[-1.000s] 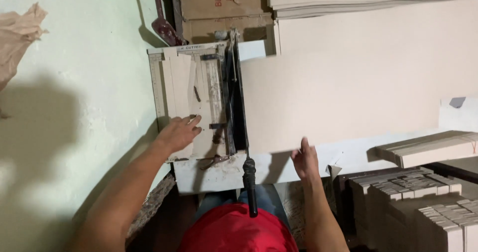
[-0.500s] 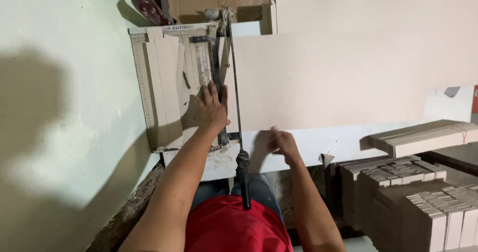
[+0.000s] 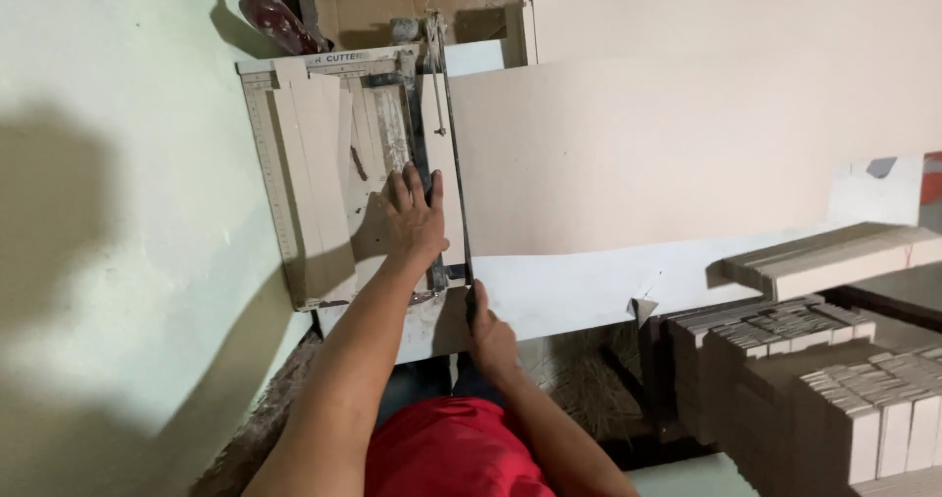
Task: The person sits on the floor and uses a manual paper cutter to trim large sheets of paper. They align the paper against the guide, pull down the lever to cut, and then remove the trimmed pieces.
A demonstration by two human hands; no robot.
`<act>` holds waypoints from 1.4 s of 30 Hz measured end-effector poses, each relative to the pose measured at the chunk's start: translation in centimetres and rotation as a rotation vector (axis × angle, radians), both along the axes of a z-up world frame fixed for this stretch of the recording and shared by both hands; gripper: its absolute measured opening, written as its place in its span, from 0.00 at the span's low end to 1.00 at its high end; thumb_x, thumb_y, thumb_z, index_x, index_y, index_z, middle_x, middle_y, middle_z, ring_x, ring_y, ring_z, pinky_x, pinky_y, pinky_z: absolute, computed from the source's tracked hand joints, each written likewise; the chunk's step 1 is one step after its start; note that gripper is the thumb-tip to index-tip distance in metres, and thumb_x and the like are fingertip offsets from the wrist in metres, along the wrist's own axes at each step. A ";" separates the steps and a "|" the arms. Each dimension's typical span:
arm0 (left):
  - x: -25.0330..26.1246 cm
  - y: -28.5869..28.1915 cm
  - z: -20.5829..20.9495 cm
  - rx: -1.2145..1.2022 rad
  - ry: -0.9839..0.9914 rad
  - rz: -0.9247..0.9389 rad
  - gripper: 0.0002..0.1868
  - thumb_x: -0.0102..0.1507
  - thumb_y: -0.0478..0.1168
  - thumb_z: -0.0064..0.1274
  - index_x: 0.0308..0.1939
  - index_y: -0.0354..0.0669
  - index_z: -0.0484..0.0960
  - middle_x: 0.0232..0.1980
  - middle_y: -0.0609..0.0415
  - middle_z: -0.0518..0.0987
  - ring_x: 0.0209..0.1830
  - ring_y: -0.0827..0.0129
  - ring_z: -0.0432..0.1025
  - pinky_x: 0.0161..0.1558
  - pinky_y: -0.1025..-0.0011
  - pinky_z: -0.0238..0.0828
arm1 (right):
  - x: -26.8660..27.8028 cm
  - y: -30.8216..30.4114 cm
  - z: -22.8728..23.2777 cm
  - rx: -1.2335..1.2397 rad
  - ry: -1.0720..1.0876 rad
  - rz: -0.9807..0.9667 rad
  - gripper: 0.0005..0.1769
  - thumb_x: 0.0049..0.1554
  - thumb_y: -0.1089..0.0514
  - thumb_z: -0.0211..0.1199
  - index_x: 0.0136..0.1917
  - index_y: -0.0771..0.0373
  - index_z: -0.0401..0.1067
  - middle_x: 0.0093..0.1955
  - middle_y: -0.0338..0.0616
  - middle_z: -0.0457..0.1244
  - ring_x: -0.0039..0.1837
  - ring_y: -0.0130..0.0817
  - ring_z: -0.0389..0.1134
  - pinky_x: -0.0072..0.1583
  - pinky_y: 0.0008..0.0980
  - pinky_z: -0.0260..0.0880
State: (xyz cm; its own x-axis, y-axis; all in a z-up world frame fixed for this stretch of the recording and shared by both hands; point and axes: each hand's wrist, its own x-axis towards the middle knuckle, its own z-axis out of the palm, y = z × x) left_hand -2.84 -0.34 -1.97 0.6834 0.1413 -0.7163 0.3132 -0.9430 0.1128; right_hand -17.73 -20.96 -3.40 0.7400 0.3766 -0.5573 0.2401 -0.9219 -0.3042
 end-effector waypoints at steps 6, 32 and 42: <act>-0.8 0.5 2.1 0.080 -0.171 -0.275 0.46 0.61 0.57 0.59 0.79 0.56 0.56 0.85 0.42 0.31 0.83 0.41 0.26 0.73 0.30 0.25 | 7.2 1.5 18.7 0.224 0.488 -0.335 0.55 0.57 0.27 0.54 0.84 0.51 0.34 0.45 0.59 0.72 0.47 0.59 0.75 0.44 0.48 0.70; -6.3 11.3 0.5 -0.012 -0.316 -0.637 0.25 0.71 0.45 0.40 0.73 0.60 0.60 0.72 0.51 0.61 0.68 0.56 0.64 0.61 0.59 0.61 | 11.6 -7.9 -0.9 0.864 0.506 -1.402 0.08 0.67 0.52 0.56 0.56 0.57 0.66 0.53 0.47 0.68 0.53 0.41 0.74 0.50 0.40 0.79; 0.0 2.2 2.5 -0.149 -0.166 -0.122 0.52 0.63 0.58 0.57 0.82 0.58 0.42 0.80 0.33 0.45 0.81 0.35 0.37 0.75 0.37 0.33 | 12.7 -6.1 -0.1 0.712 0.518 -1.271 0.17 0.68 0.50 0.56 0.65 0.61 0.65 0.57 0.52 0.69 0.58 0.48 0.73 0.55 0.51 0.77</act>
State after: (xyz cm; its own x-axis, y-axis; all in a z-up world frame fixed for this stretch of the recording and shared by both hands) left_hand -2.86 1.84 0.57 0.7986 -0.0478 -0.6000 0.1641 -0.9418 0.2935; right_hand -5.01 -27.06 -3.46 0.5567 -0.0400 -0.8297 -0.8302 -0.0628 -0.5540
